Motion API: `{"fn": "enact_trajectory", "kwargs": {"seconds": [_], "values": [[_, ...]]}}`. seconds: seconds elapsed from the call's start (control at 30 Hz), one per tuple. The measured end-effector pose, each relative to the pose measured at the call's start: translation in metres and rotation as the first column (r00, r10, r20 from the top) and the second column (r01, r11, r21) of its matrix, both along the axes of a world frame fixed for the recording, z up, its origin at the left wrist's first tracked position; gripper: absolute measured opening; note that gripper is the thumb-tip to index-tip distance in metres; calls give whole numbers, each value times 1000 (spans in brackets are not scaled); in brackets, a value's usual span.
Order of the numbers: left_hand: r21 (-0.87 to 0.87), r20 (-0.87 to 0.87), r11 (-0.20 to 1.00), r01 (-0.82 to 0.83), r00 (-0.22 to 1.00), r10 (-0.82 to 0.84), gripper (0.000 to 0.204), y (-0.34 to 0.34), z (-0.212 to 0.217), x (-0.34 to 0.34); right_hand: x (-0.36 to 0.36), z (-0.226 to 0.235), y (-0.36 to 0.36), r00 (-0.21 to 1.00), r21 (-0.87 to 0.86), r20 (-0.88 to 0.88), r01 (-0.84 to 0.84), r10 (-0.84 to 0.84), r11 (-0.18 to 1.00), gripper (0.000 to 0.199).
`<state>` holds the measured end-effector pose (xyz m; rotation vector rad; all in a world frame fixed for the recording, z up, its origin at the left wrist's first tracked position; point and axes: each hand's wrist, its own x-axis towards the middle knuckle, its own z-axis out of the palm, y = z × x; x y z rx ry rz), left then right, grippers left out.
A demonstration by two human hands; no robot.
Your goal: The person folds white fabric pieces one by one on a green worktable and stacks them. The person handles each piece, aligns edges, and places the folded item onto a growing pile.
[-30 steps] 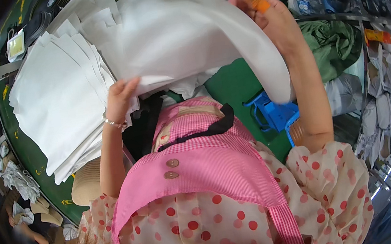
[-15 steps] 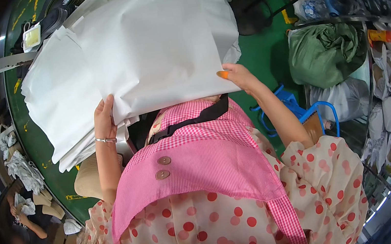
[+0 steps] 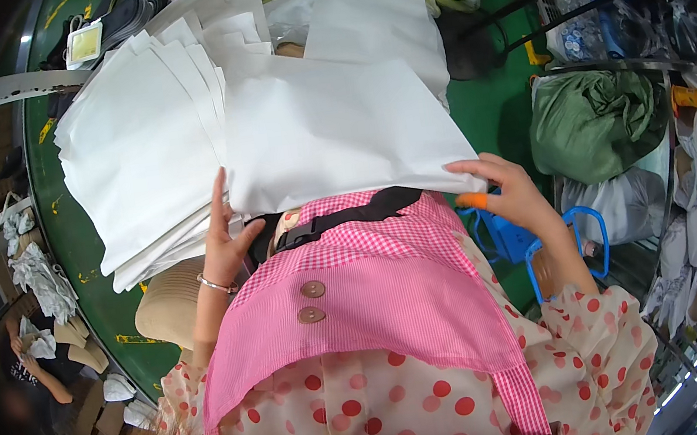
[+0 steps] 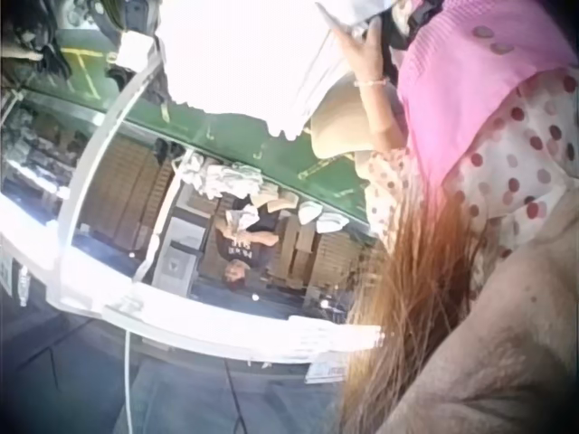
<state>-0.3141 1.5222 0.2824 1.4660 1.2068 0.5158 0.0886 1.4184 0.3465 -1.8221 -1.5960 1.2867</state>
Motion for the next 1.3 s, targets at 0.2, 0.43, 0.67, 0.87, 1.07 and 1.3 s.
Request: {"fn": "enact_trajectory", "kwargs": {"seconds": [0.2, 0.43, 0.67, 0.87, 1.07, 1.3], "values": [[265, -353, 917, 297, 915, -194, 53, 4, 0, 8, -10, 21, -7, 938, 49, 347, -42, 22, 998, 40], [630, -459, 721, 288, 887, 47, 41, 52, 30, 19, -7, 52, 32, 813, 550, 551, -186, -186, 814, 33], [614, -228, 764, 195, 971, -65, 43, 150, 129, -23, -21, 91, 110, 927, 781, 153, 100, -343, 617, 27], [895, -31, 446, -19, 994, 104, 30, 144, 225, -93, -46, 129, 152, 944, 966, 95, -10, -317, 259, 28], [950, -69, -232, 209, 866, 496, 25, 91, 253, -183, -118, 129, 152, 989, 990, 129, -125, -69, 64, 26], [936, -54, -184, 300, 639, 767, 38, 15, 159, -219, -183, 96, 128, 898, 939, 330, -344, 289, -5, 24]]}}
